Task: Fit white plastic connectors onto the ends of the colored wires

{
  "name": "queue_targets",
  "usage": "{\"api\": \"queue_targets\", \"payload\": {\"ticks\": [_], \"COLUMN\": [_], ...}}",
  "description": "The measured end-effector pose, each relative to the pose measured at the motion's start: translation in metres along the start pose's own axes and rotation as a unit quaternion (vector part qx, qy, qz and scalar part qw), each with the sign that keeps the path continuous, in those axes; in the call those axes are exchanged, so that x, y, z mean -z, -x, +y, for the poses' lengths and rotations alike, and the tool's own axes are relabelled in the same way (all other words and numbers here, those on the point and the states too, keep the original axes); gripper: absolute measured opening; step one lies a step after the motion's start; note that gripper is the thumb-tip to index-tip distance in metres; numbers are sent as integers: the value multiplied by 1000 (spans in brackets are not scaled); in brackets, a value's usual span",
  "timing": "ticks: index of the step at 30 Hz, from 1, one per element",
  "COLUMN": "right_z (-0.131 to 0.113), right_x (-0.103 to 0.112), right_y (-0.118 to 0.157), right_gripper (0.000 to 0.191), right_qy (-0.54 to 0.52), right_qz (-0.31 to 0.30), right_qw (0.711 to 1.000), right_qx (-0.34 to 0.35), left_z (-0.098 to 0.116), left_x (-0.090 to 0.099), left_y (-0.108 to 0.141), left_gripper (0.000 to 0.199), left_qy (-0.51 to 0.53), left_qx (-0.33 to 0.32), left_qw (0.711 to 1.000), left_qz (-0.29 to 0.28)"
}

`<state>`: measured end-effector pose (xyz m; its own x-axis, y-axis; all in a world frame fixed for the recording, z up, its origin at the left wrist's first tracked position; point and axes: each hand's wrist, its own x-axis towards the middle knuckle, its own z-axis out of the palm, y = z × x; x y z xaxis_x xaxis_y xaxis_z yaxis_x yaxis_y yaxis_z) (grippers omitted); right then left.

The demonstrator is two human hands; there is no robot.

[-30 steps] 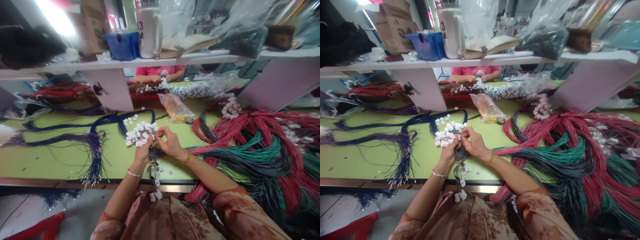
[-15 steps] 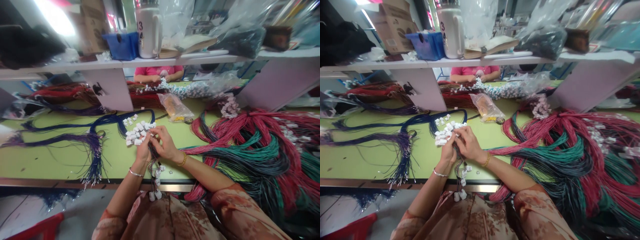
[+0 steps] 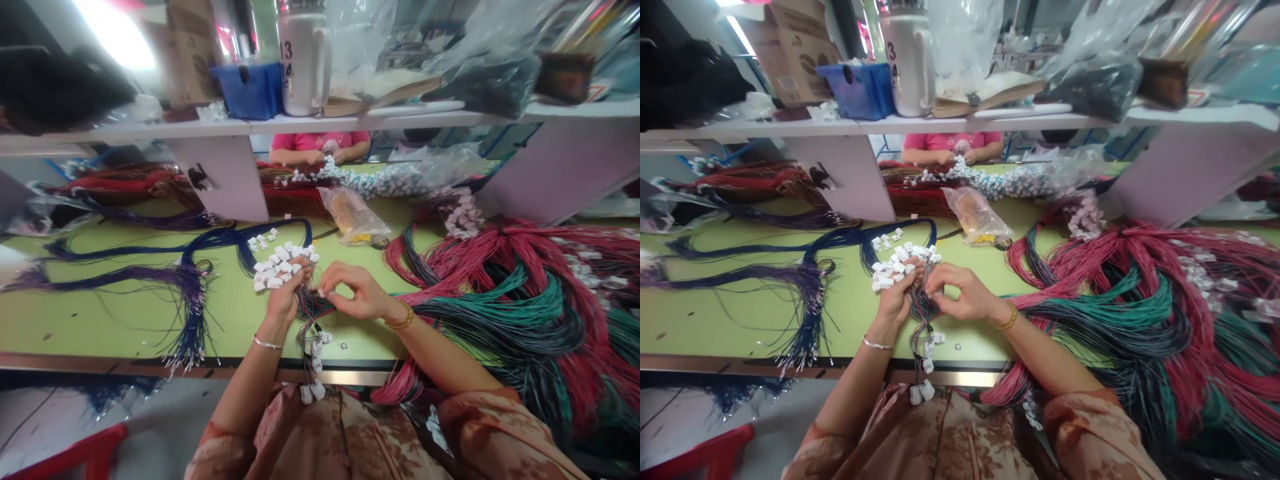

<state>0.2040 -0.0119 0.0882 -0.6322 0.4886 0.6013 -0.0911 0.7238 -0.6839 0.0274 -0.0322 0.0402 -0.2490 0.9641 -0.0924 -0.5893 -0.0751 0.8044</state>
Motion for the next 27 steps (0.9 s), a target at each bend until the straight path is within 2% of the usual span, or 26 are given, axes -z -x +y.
{"api": "queue_targets", "payload": {"ticks": [2,4,5,6,7,8,10,11,13,15,17,21,24,27], "right_z": [-13,-16,-13,-5,7,21,58,76,111,137,155,172,177,173], "right_x": [-2,-3,-2,0,3,8,19,24,30,29,23,9,6,11], "right_y": [3,5,6,5,3,0,-9,-15,-28,-39,-48,-59,-62,-58], "right_gripper": [9,9,12,16,21,24,27,23,16,15,17,23,16,14], "right_qy": [-42,-103,-135,-160,-171,-161,-72,10,196,263,283,302,286,239], "right_qz": [-141,-272,-313,-327,-312,-272,-134,-71,-5,14,19,35,46,62], "right_qw": [989,957,940,931,932,943,970,968,925,894,878,847,846,862], "right_qx": [24,12,-7,-35,-68,-106,-192,-241,-326,-362,-386,-436,-448,-442], "left_z": [1,1,1,0,0,-1,-2,-3,-4,-4,-3,0,-1,-2], "left_x": [0,-1,-2,-2,-3,-3,-3,-2,-1,-1,-2,-4,-3,0], "left_y": [2,5,7,8,9,10,11,11,11,12,12,13,11,8], "left_gripper": [43,48,47,46,45,44,45,46,46,46,46,47,50,49], "left_qy": [-11,-29,-38,-47,-55,-61,-68,-70,-70,-67,-61,-51,-43,-38], "left_qx": [1,5,5,5,6,7,9,9,8,7,5,9,23,35], "left_qw": [1000,999,998,998,997,996,995,994,994,994,994,995,997,997], "left_qz": [-13,-30,-40,-51,-62,-71,-79,-78,-78,-86,-91,-82,-65,-58]}}
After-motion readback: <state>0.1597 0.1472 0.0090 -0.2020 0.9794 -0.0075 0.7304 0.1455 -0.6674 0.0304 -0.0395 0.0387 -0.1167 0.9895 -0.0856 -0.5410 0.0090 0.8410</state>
